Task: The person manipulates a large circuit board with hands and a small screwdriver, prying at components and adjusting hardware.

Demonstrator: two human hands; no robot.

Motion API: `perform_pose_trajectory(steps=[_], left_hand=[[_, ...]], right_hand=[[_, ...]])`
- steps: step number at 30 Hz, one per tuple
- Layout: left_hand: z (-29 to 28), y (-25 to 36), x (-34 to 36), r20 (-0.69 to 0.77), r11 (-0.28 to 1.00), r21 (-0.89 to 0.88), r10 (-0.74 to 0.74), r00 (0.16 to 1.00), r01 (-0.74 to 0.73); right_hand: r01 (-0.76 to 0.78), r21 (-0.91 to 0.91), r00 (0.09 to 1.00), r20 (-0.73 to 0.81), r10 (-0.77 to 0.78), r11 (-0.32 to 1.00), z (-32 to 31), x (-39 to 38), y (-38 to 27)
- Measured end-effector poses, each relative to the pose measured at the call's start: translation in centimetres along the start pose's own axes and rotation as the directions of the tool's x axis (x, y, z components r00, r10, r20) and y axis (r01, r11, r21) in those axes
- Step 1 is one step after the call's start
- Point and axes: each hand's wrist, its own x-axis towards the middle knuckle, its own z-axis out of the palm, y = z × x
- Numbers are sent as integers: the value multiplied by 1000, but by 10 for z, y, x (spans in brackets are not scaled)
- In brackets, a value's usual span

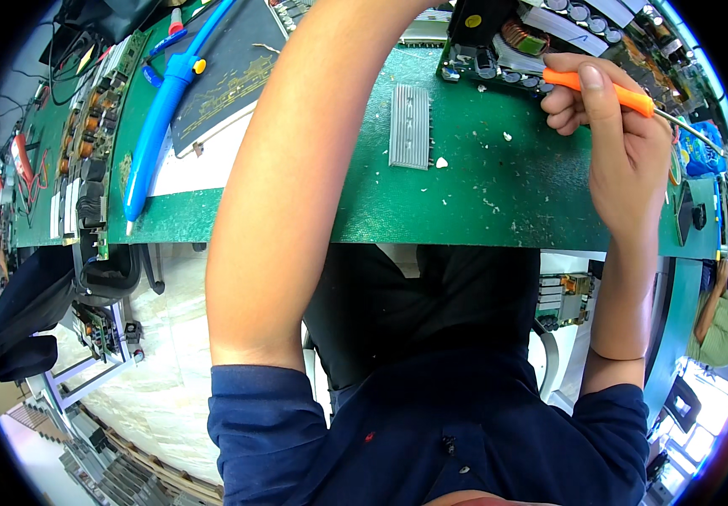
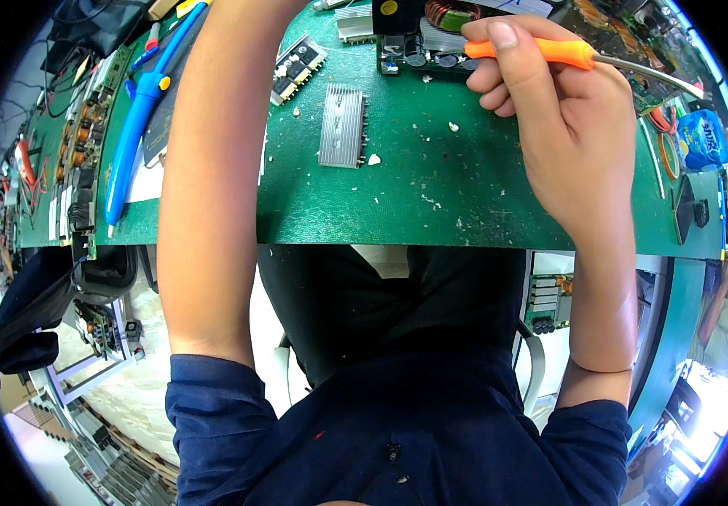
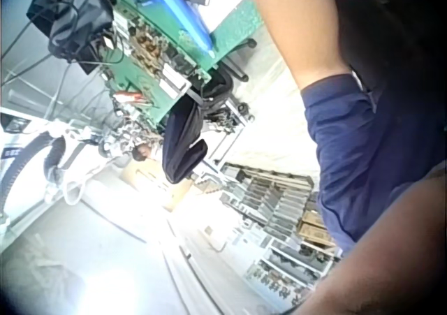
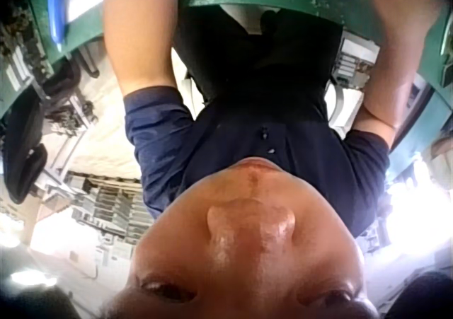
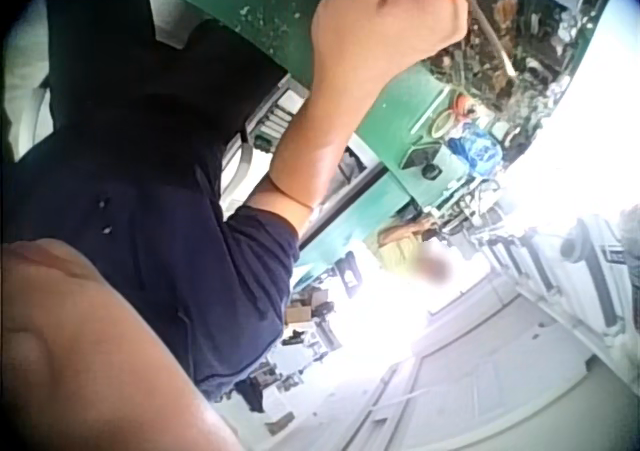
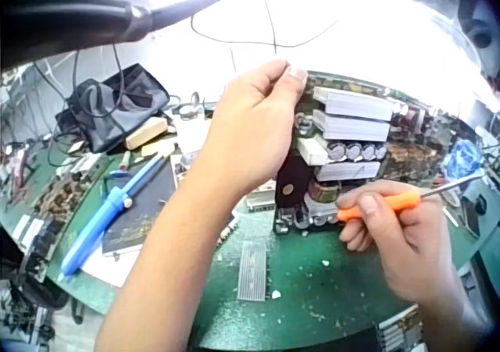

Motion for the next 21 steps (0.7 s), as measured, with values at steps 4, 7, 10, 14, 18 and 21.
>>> perform_pose_trajectory(steps=[4,7,10,14,18,21], left_hand=[[-2,1,1,26,1000,20,4,1000,-4],[0,-1,1,17,999,34,0,1000,-1],[1,-7,1,25,998,-57,4,1000,-3],[3,-10,3,14,992,-124,-7,1000,9],[-3,-4,-4,52,998,-66,-2,999,6],[-3,3,-4,44,997,-52,-57,997,59]], right_hand=[[-13,65,1000,-25,15,998,0,-5,9],[-16,138,996,-80,27,990,2,-12,13],[-24,174,997,-67,37,984,-2,-13,18],[-19,67,1000,-14,20,998,-7,-5,14],[-50,-88,998,29,53,995,-5,7,2],[-75,-82,997,17,77,994,-2,13,0]])
